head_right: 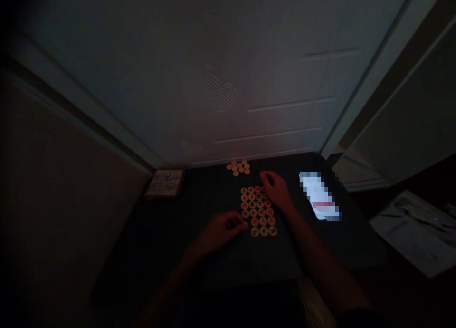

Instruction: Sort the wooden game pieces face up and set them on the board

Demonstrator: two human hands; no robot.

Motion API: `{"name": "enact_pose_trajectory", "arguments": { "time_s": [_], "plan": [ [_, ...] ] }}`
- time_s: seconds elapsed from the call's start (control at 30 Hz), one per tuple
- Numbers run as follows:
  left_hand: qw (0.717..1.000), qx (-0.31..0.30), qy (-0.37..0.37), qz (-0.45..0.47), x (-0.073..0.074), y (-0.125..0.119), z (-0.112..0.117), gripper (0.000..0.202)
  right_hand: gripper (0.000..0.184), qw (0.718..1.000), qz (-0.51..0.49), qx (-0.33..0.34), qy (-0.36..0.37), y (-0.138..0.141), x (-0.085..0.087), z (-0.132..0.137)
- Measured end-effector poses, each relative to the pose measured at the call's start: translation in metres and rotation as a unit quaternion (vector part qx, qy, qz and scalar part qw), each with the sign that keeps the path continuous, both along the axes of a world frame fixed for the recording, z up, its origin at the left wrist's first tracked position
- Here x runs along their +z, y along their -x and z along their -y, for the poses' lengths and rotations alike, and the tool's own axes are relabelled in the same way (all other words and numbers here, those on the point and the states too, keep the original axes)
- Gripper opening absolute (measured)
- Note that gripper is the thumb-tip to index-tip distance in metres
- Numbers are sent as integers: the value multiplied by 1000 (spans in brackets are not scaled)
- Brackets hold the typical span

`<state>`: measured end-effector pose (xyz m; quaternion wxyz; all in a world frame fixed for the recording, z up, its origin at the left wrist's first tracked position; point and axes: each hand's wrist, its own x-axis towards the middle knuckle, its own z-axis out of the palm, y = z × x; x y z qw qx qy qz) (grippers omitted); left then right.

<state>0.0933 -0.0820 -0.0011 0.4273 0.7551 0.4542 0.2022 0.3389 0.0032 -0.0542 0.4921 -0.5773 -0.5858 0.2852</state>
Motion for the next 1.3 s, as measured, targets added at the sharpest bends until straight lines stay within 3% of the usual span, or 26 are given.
{"name": "enact_pose_trajectory", "arguments": {
  "time_s": [0.2, 0.73, 1.0, 1.3],
  "plan": [
    [997, 4, -67, -39, -3, -2, 1, 15, 46, 1000, 9, 3, -12, 0, 1, 0],
    [995, -27, -88, -35, -15, 1, 8, 21, 43, 999, 42, 3, -18, 2, 6, 1],
    [993, -44, -100, -45, -14, 2, 9, 22, 42, 998, 47, 7, -28, 3, 9, 2],
    [981, 15, -188, -53, -12, 9, -2, 17, 40, 998, 50, 13, -24, 3, 9, 2]
  ]
}}
